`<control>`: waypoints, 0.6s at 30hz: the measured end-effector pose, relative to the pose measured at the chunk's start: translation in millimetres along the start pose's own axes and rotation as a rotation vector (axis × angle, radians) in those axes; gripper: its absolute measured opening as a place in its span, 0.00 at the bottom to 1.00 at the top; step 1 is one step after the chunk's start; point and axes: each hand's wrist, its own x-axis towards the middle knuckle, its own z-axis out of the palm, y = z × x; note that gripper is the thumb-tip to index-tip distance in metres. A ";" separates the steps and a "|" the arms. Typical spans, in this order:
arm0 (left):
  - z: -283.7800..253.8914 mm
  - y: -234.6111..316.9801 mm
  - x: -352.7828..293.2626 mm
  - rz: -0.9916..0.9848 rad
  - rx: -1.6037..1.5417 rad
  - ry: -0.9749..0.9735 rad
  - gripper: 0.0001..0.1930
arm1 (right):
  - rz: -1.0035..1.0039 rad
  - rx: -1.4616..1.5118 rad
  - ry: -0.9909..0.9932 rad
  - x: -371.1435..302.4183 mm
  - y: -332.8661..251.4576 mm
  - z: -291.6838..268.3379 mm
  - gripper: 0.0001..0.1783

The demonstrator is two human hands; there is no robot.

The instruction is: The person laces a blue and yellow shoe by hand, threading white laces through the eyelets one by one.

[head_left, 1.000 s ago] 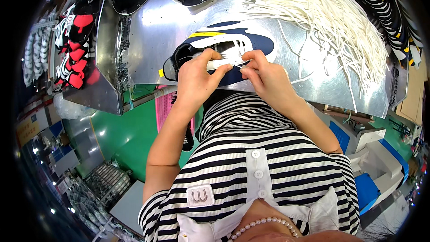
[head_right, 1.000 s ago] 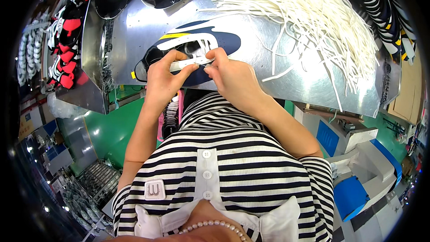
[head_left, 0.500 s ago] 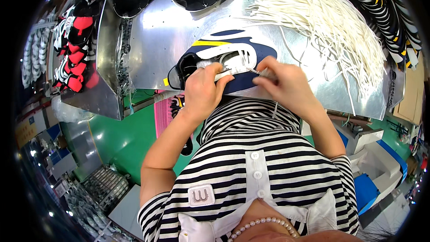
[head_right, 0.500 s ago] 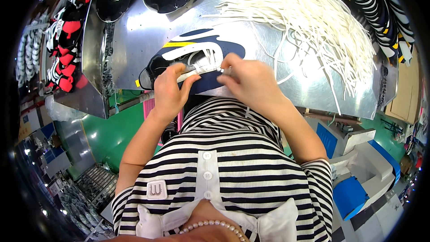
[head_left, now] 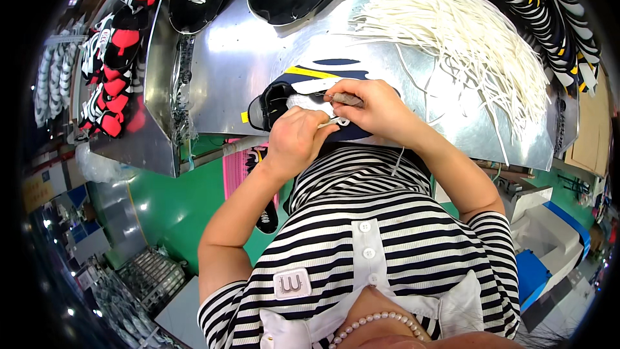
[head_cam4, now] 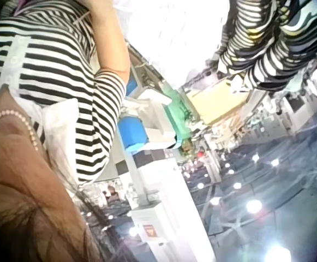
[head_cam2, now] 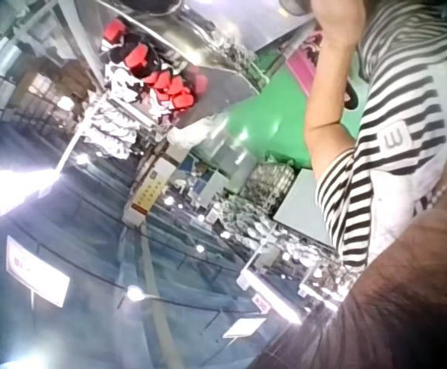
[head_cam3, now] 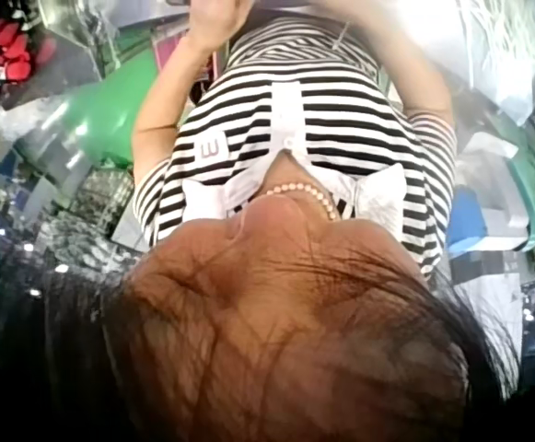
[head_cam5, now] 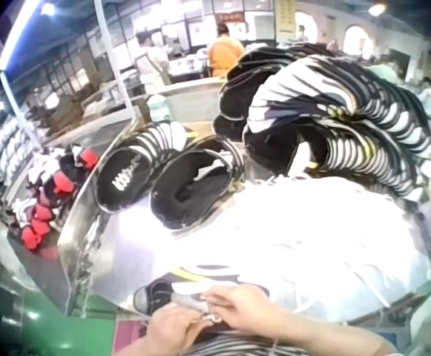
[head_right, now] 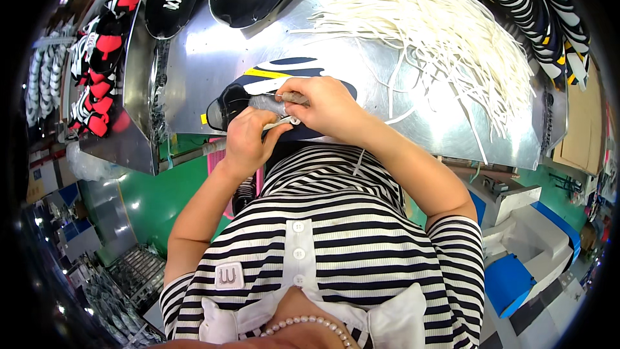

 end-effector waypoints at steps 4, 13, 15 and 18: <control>-0.1 2.3 3.8 -0.003 -0.019 0.007 0.17 | 0.032 0.019 -0.098 3.6 2.6 -9.9 0.12; -9.7 0.7 -2.5 -0.049 -0.027 -0.131 0.21 | -0.146 0.778 0.481 12.3 -16.2 -60.2 0.10; -9.6 3.3 2.7 -0.109 -0.068 -0.113 0.25 | -0.118 0.734 0.488 17.0 -14.5 -60.8 0.10; -12.4 5.4 7.6 -0.480 -0.318 -0.165 0.41 | 0.130 0.643 0.261 15.3 -2.5 -3.5 0.09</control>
